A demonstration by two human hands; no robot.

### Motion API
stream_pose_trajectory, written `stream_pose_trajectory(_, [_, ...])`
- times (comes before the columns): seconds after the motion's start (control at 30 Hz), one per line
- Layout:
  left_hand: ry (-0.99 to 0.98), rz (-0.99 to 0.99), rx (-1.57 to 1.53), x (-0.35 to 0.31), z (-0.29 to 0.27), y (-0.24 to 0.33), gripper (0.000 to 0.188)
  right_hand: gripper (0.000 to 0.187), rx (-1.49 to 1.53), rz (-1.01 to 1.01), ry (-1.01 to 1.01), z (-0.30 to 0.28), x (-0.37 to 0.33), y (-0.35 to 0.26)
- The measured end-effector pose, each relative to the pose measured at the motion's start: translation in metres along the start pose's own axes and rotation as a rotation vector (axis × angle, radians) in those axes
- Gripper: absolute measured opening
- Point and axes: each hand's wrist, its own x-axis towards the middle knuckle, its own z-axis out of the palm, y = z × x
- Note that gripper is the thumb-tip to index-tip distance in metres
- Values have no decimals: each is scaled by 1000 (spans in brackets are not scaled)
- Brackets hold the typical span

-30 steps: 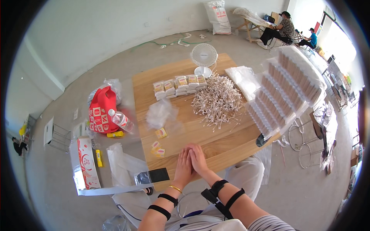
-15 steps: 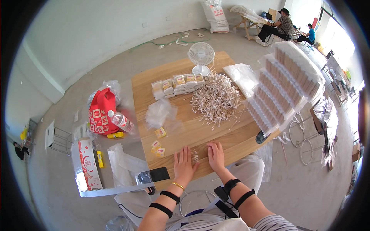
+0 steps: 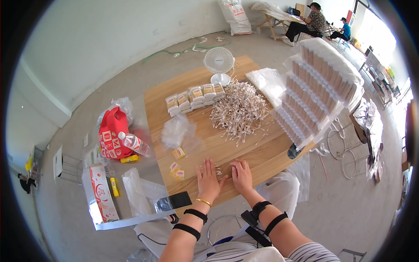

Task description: The recorder is seen counting and placing medical or hygiene swabs into small plastic bags.

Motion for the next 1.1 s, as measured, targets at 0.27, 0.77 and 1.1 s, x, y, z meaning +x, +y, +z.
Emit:
stream_pose_trajectory(0.27, [20, 38, -85, 5, -5, -8, 98, 16, -4, -9, 8, 0, 1, -3])
stream_pose_trajectory(0.77, [52, 65, -126, -52, -8, -19, 96, 15, -16, -36, 1, 2, 1, -1])
stream_pose_trajectory(1.1, [56, 158, -186, -54, -6, -12, 92, 14, -42, -37, -7, 4, 0, -1])
